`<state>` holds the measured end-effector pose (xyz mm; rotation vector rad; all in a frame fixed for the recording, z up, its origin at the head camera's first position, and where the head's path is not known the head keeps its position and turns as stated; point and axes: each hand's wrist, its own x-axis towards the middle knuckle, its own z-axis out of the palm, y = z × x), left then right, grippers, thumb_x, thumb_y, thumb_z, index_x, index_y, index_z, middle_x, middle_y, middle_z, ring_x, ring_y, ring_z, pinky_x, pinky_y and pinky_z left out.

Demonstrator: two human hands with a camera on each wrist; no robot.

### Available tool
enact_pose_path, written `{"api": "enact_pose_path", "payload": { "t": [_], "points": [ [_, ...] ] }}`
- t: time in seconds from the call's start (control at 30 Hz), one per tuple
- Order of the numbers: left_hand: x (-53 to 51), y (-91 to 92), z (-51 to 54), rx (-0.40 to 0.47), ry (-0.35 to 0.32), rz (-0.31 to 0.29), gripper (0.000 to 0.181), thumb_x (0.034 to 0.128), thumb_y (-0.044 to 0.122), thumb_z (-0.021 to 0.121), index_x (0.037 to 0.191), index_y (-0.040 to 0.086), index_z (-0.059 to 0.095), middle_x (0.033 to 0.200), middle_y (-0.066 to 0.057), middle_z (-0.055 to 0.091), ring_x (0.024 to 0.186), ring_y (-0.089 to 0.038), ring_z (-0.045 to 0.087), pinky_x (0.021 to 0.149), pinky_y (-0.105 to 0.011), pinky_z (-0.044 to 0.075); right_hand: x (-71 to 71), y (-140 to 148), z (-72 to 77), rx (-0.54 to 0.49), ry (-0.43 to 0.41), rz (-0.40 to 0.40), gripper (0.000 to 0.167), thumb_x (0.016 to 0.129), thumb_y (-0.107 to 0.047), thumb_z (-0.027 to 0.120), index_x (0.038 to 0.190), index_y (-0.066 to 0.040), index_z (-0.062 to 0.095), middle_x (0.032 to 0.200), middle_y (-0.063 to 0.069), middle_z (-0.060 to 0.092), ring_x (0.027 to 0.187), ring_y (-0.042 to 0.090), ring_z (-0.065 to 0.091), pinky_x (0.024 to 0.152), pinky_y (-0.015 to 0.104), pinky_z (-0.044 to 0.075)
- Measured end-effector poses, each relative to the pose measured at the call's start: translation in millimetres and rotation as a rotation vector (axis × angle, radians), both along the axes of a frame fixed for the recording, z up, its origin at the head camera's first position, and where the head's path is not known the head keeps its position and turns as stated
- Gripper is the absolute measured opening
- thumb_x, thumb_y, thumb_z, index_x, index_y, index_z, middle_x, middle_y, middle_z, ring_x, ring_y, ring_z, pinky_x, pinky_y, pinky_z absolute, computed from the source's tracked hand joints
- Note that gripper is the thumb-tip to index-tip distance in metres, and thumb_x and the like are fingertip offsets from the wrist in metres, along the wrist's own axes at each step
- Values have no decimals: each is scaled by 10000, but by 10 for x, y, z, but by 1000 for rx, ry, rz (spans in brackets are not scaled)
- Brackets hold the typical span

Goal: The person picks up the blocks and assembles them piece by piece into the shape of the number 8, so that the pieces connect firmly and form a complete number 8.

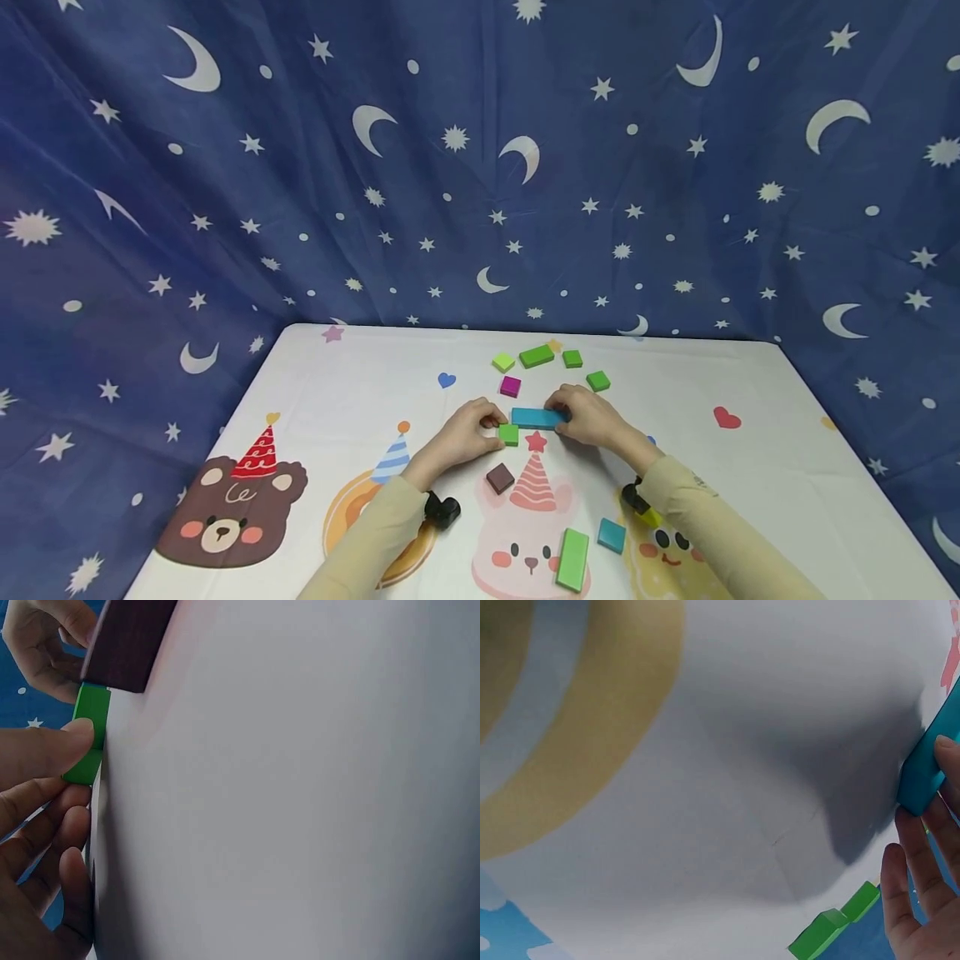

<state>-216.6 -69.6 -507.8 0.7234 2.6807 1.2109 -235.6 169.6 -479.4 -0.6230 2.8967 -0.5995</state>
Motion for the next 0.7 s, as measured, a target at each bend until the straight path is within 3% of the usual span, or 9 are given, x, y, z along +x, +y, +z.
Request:
{"api": "enact_pose_path", "payload": {
  "t": [0.3,0.7],
  "points": [
    [-17,3,-5,0,-14,4,233,764,87,774,976,69,679,919,-51,595,874,-164,532,786,-249,440,77,82,87,-54,-20,-39,354,764,-97,758,1110,-113,686,1029,19,659,956,200,595,873,436,503],
    [-14,8,13,-5,-16,1,233,761,82,777,972,69,678,918,-60,597,871,-165,533,785,-244,438,270,339,217,-145,39,-28,288,814,-99,728,1098,-133,692,1066,29,674,1018,232,606,908,477,495]
  ]
}}
